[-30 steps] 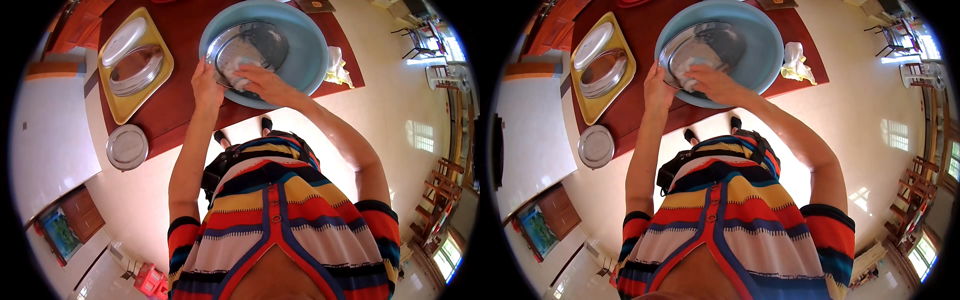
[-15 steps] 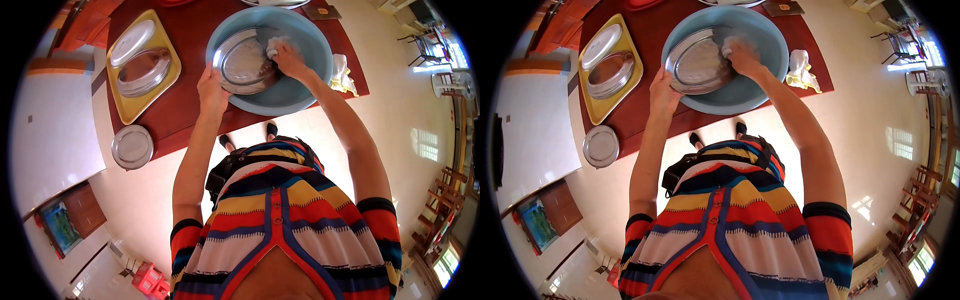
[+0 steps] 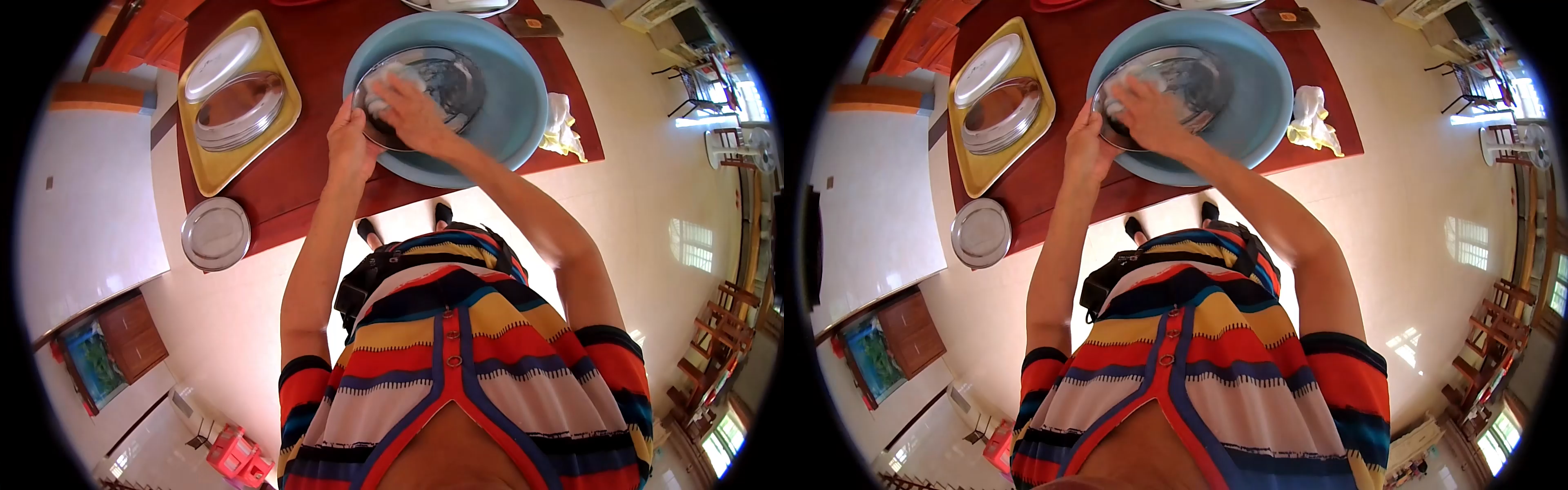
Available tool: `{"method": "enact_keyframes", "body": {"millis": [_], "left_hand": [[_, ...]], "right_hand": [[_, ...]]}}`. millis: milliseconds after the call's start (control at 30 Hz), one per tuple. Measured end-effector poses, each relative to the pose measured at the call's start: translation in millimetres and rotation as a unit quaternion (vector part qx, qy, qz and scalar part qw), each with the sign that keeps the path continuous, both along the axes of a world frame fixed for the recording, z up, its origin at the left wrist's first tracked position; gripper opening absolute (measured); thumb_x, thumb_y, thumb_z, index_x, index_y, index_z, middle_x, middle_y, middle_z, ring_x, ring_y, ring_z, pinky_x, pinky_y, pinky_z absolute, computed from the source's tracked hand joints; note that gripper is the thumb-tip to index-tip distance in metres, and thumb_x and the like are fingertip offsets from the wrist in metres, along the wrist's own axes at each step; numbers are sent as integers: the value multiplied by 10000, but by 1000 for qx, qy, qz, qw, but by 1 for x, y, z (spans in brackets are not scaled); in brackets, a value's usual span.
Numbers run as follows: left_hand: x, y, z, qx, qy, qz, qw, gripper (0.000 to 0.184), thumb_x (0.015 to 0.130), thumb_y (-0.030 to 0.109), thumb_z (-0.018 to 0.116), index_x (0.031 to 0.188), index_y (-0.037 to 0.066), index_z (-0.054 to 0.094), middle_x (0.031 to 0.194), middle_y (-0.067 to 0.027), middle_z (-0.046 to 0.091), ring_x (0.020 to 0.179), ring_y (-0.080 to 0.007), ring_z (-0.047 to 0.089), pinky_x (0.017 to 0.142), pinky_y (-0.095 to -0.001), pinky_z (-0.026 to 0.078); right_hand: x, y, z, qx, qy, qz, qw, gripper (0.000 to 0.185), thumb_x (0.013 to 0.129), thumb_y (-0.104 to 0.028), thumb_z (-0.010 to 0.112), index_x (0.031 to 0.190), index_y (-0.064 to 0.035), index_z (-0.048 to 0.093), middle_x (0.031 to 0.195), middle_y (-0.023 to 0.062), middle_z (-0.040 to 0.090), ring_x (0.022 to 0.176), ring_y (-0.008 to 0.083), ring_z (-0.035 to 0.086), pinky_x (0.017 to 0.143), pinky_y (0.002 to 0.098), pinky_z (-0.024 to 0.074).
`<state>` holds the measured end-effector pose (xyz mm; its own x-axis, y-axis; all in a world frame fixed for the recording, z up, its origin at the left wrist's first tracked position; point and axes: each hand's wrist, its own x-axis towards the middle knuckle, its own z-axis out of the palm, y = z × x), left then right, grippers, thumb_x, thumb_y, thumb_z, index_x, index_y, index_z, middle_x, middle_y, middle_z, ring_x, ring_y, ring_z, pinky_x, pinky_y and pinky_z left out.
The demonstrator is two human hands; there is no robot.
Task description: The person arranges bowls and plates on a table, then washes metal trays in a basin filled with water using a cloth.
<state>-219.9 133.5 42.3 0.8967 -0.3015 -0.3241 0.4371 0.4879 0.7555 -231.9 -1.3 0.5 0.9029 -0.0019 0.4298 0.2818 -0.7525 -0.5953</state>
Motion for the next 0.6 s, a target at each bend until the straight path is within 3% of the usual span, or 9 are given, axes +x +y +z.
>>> {"method": "enact_keyframes", "body": {"millis": [67,167,267,400,467,533,600], "left_hand": [[-1,-2,-1,-20,-17,-12,1000,378,949,77,304,1323,43,344,1206,-146,476,1009,-285,548,825,-450,498],[-3,-7,0,40,0,38,998,379,946,74,314,1322,29,341,1216,-153,468,1005,-288,546,849,-433,483],[-1,-7,-3,19,-9,31,999,390,945,76,323,1331,16,320,1224,-160,463,1024,-290,539,852,-458,476],[-2,-9,5,62,32,37,997,382,952,91,303,1328,20,317,1242,-153,452,1081,-305,509,864,-506,449],[-1,-10,6,70,39,32,996,370,959,106,282,1318,34,336,1266,-145,439,1119,-314,486,885,-538,421],[-2,-8,8,60,27,33,997,397,949,85,330,1339,15,301,1192,-150,480,1043,-294,538,819,-478,490],[-4,-9,13,65,33,34,997,389,949,85,333,1332,19,319,1186,-147,485,1029,-289,545,809,-475,495]], "right_hand": [[-20,4,16,72,14,106,992,427,837,-169,539,1255,-127,464,1276,195,418,1164,350,412,968,429,340],[-46,-14,19,50,58,171,982,420,843,-178,541,1255,-139,468,1281,155,426,1168,302,425,969,426,335],[-67,-34,35,-46,168,124,977,425,851,-211,540,1264,-154,459,1283,102,428,1175,248,431,967,439,328],[-70,-58,26,-143,183,71,970,444,857,-241,534,1283,-167,431,1288,73,417,1182,221,431,946,461,343],[-64,-74,19,-272,204,60,938,465,860,-273,523,1297,-173,403,1303,73,396,1189,229,426,925,483,359],[-57,-86,12,-262,224,35,938,464,860,-278,516,1295,-170,396,1298,73,399,1181,239,431,910,487,371],[-45,-96,2,-252,243,11,937,463,860,-282,509,1293,-168,389,1292,72,402,1172,249,436,895,492,383]]}}
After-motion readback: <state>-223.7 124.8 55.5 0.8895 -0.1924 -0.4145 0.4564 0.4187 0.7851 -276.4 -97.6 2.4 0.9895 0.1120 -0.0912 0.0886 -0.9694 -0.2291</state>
